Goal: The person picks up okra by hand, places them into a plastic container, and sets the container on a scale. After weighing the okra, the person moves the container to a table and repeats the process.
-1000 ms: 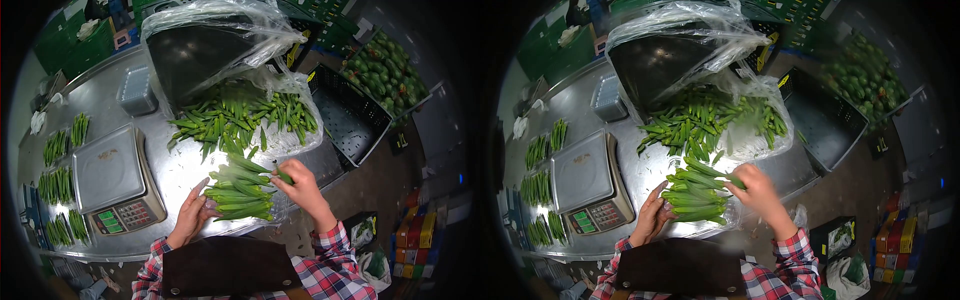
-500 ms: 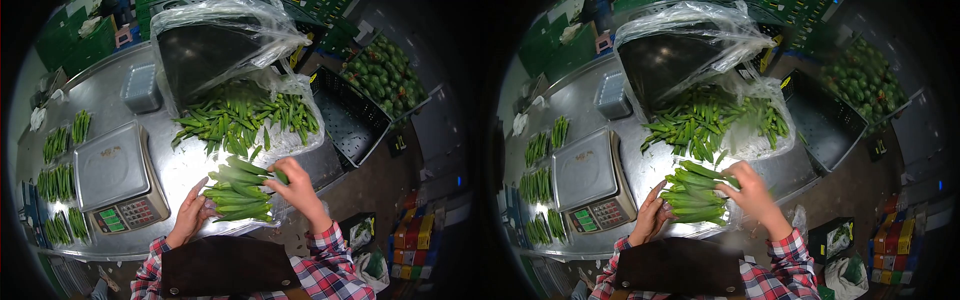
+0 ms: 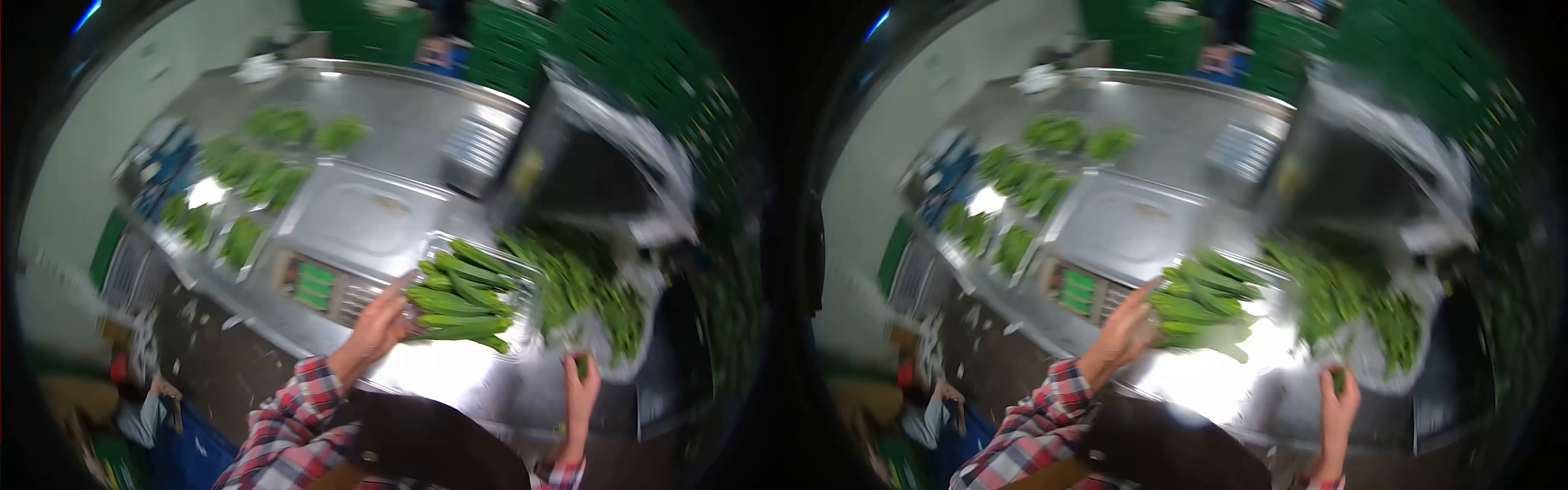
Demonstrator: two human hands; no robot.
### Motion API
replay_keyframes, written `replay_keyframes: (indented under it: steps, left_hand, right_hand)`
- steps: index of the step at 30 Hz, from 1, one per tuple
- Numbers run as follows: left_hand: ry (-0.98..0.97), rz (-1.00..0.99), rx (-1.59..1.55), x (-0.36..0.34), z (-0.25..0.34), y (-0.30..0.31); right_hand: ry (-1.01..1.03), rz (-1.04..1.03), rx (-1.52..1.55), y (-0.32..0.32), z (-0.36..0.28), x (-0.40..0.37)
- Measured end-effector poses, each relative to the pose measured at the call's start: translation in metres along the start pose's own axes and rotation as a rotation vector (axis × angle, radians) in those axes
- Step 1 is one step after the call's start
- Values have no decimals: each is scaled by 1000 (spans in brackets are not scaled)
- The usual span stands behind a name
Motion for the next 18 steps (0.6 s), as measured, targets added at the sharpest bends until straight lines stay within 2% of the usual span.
replay_keyframes:
  steps: [1,3,5,9,10,12,18]
  left_hand:
    - [-48,8,-57,-2,18,8]
    - [-194,111,-68,-8,53,42]
    - [-320,203,-30,-20,85,74]
    - [-540,399,-30,-49,149,167]
    - [-599,422,-28,-56,165,184]
    - [-711,465,-28,-72,195,220]
    - [-870,627,-71,-102,254,354]
  right_hand:
    - [57,4,34,-7,2,6]
    - [-38,-123,64,-27,-4,13]
    - [-28,-169,87,-50,-12,21]
    - [-21,-267,102,-98,-43,28]
    - [38,-275,88,-109,-52,32]
    - [20,-300,84,-132,-69,31]
    - [71,-373,13,-186,-103,30]
Point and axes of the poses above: each hand's wrist, its own x-axis towards the middle knuckle, its own y-axis out of the back of the hand, z = x × y, the point moved 9 cm from there along x, towards the middle knuckle, and after that the axes turned 12 degrees about -y, right-handed, at the moved point
